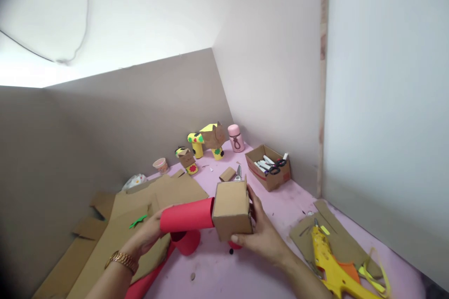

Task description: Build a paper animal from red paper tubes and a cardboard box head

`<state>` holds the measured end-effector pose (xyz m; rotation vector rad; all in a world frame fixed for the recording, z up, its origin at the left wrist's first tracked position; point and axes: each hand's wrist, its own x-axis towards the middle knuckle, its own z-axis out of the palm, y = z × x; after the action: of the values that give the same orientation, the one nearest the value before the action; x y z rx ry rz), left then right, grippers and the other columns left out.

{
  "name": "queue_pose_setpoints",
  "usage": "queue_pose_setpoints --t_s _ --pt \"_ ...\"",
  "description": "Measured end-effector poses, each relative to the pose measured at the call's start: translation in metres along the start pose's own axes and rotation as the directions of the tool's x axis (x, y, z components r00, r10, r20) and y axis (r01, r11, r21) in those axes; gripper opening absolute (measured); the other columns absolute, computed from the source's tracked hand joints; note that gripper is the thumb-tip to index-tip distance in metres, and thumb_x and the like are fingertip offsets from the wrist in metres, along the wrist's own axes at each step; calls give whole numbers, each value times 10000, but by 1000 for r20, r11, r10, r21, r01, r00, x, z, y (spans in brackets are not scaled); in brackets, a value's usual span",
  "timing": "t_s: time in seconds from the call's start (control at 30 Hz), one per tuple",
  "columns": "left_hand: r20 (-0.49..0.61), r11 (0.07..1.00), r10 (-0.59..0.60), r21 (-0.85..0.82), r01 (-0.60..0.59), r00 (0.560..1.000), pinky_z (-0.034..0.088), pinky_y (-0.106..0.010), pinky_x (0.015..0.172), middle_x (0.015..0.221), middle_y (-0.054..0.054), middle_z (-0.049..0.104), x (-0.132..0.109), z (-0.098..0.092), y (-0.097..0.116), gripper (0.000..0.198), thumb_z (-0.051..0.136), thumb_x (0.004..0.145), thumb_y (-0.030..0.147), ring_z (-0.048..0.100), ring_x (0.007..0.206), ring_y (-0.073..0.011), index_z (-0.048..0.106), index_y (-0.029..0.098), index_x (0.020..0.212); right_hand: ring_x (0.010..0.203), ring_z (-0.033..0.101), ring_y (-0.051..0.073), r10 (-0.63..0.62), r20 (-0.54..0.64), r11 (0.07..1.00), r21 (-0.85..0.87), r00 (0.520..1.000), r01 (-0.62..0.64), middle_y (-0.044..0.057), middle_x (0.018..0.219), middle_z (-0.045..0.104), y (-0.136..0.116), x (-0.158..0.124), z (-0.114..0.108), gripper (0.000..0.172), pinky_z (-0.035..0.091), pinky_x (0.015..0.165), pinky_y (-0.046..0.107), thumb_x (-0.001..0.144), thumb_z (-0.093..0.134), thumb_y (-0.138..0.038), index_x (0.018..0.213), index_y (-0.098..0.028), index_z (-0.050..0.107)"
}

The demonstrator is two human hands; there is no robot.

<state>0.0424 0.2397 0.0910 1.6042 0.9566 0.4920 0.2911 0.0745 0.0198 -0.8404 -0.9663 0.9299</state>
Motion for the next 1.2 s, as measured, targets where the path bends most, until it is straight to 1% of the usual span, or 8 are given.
queue_pose_setpoints --t_s 0.1,0.2,0.37,0.47,0.63,0.8,1.0,1.2 --pt "-19 997 -3 -77 1 1000 468 -377 873 988 -44 742 -1 3 0 363 670 662 243 610 1015 -281 698 197 1021 1228 481 303 65 -52 998 26 997 -63 98 1420 452 -5 -2 -2 1127 410 986 441 583 832 -419 1455 -331 125" --pt "-57 987 0 -160 -9 998 491 -346 804 960 -54 746 -1 3 -2 416 697 609 233 638 938 -263 693 189 1022 1149 553 310 84 -123 996 -6 989 -85 108 1373 509 -6 -4 -4 1083 456 946 438 599 812 -452 1450 -312 157" --pt "-140 966 -51 -260 14 989 500 -317 705 913 -68 748 -3 1 -5 438 679 577 202 662 762 -211 684 179 1014 1139 556 295 106 -106 990 -81 989 -115 117 1328 545 1 -7 -2 1087 465 940 415 591 813 -442 1447 -270 166" --pt "-160 953 -60 -302 9 985 498 -313 701 900 -70 747 -4 0 -8 389 664 600 178 659 741 -197 685 169 988 1155 544 301 118 -88 984 -120 989 -128 122 1332 539 7 -9 0 1055 459 945 412 588 815 -413 1437 -256 210" --pt "-143 940 -48 -340 -4 989 508 -334 761 960 -54 723 -5 -2 -10 306 676 680 142 660 822 -190 663 166 984 1219 490 311 89 -116 982 -156 989 -106 115 1387 486 7 -9 6 1024 437 966 414 598 805 -375 1436 -279 226" --pt "-141 943 -36 -331 -13 989 531 -341 713 950 -34 681 -8 -1 -10 180 590 859 235 646 763 -151 620 154 1018 1129 565 320 109 -173 972 -189 979 -142 124 1273 589 12 -11 1 1005 475 919 428 587 793 -433 1419 -251 260" --pt "-132 943 -1 -330 -43 991 539 -338 712 942 -30 671 -13 6 -10 161 594 861 210 646 772 -149 616 144 1006 1161 518 338 105 -184 925 -343 977 -164 121 1245 590 24 -11 -17 893 429 969 450 593 782 -449 1348 -218 365" --pt "-116 948 0 -317 -37 993 541 -317 676 883 -15 672 -12 6 -16 172 595 859 184 644 729 -139 613 147 1025 1163 491 354 88 -238 913 -370 967 -174 123 1265 556 18 -15 -8 860 390 987 486 593 758 -504 1316 -220 388"
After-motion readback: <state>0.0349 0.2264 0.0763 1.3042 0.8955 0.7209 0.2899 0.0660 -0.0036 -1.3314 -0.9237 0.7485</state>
